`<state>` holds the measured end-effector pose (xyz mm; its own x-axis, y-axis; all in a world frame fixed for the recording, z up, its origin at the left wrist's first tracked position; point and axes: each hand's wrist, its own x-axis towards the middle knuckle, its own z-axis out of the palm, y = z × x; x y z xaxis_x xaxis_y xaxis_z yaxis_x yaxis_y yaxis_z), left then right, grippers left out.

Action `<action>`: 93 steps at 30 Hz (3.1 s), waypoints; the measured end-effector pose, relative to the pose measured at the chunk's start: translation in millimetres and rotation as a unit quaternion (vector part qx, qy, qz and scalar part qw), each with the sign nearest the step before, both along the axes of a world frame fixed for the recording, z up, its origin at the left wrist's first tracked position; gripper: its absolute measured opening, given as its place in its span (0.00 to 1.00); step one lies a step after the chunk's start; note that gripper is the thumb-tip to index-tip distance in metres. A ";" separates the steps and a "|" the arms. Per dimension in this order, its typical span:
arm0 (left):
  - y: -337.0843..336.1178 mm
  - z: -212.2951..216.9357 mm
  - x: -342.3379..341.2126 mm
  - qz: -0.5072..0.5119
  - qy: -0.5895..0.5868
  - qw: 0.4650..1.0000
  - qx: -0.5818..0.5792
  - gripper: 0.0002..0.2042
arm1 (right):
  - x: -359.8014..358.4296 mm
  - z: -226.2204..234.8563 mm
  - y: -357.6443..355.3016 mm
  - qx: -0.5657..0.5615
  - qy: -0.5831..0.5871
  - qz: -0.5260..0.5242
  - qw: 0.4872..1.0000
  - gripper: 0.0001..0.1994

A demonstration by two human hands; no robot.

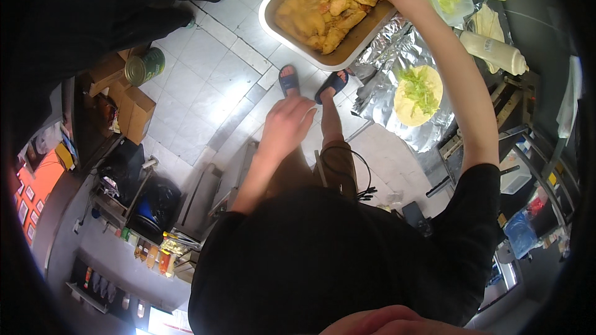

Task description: The person assembles tacos by placing tortillas on foil, adding shredded lettuce and cooked chicken, then folding and wrapping each unit. The process repeats for multiple tacos in a commercial kitchen setting.

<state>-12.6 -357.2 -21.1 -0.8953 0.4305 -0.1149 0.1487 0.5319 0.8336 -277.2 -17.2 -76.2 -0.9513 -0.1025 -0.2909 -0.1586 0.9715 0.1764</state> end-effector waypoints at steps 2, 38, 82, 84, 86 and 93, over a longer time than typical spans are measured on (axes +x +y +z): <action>1.6 1.1 1.7 0.005 -0.007 1.000 0.002 0.10 | -5.6 -6.3 -3.5 -0.006 -0.009 -0.011 1.000 0.10; 287.6 -118.5 -30.9 -0.346 0.264 0.900 0.019 0.18 | 405.6 -12.3 147.2 -0.637 0.147 -0.528 0.543 0.08; 274.8 -121.1 -32.4 -0.458 0.273 0.846 0.009 0.17 | 456.6 -21.4 147.6 -0.374 0.176 -0.108 0.904 0.25; 276.7 -119.8 -34.2 -0.461 0.310 0.831 0.008 0.15 | 454.6 -22.1 147.8 -0.315 0.189 -0.052 0.929 0.24; 280.6 -115.9 -36.8 -0.453 0.239 0.859 0.006 0.14 | 448.5 -26.1 151.5 -0.299 0.187 -0.091 0.931 0.18; 298.8 -99.6 -52.8 -0.456 0.206 0.864 0.055 0.09 | 422.8 -29.6 181.6 -0.356 0.136 -0.144 0.913 0.13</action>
